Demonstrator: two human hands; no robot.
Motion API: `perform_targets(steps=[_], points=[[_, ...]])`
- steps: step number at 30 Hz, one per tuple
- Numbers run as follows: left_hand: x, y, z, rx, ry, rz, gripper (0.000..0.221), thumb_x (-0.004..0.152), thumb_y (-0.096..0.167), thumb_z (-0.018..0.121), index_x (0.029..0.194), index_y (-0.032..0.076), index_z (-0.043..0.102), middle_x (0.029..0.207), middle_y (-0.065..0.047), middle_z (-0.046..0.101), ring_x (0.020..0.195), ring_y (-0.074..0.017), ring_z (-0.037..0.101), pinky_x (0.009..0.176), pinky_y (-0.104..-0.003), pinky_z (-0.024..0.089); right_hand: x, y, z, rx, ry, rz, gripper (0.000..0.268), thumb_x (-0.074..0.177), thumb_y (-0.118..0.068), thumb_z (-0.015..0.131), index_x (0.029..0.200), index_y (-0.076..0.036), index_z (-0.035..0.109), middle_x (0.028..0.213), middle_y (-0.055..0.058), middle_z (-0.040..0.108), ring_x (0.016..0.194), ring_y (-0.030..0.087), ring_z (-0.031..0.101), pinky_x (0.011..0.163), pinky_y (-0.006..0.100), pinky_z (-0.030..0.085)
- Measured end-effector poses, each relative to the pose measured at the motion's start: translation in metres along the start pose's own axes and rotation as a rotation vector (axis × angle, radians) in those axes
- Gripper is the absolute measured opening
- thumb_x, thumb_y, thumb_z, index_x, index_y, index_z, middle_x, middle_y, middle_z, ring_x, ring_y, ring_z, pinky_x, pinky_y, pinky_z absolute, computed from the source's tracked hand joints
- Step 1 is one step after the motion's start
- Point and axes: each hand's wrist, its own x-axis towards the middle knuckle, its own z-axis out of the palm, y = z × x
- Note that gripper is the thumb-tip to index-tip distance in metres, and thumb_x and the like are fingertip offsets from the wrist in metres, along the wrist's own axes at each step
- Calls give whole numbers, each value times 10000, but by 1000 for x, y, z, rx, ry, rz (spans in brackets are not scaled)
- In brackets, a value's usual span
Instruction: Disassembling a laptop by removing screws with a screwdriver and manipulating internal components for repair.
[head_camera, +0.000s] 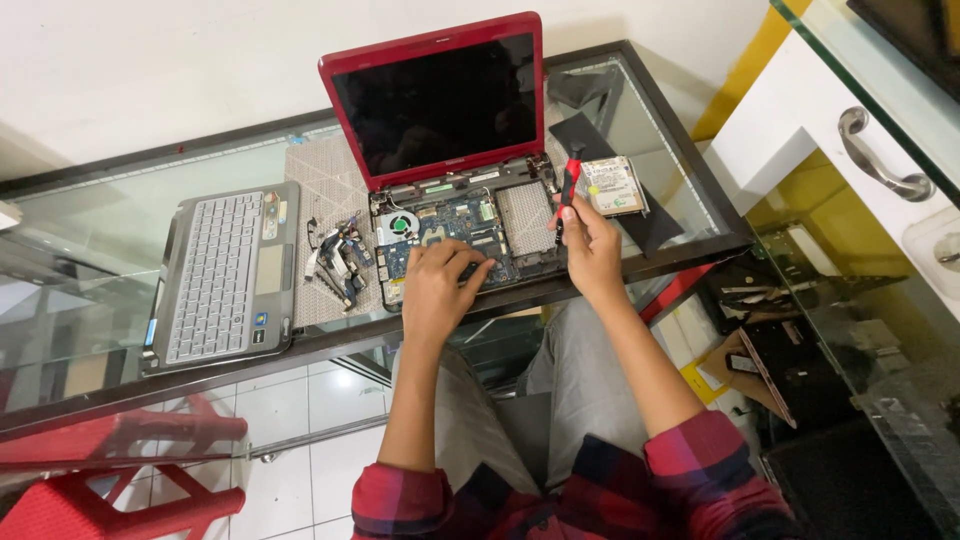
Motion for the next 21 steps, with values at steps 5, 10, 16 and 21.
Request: perform_targets(steps=[5,10,16,21], points=[[1,2,-2,-1,-1,-5,122,881,229,822,821,146,757,797,28,684,782,-156,670,788,-283,412,-1,1,0,-9,0,-11,279,1091,-134,513,1270,-51,710,826,98,759,632,163,624,587,285,501],[-1,0,0,-5,8,-2,131,860,235,837,803,156,750,792,34,685,792,-153,679,793,-276,418,-2,-2,0,5,-2,-27,283,1091,-120,515,1279,-45,713,829,112,757,633,174,613,591,299,509],[-1,-5,3,-4,23,5,120,848,246,838,808,179,747,808,37,689,815,-164,691,794,-286,435,1,7,-1,75,-69,-21,283,1079,-114,520,1260,-69,733,819,83,757,636,138,593,608,287,514],[-3,-4,3,-3,-29,-29,103,859,263,811,826,192,745,836,42,695,845,-171,697,814,-295,440,-1,-3,-1,64,-65,-29,290,1067,-99,534,1275,-61,732,825,92,766,641,139,580,612,291,504]])
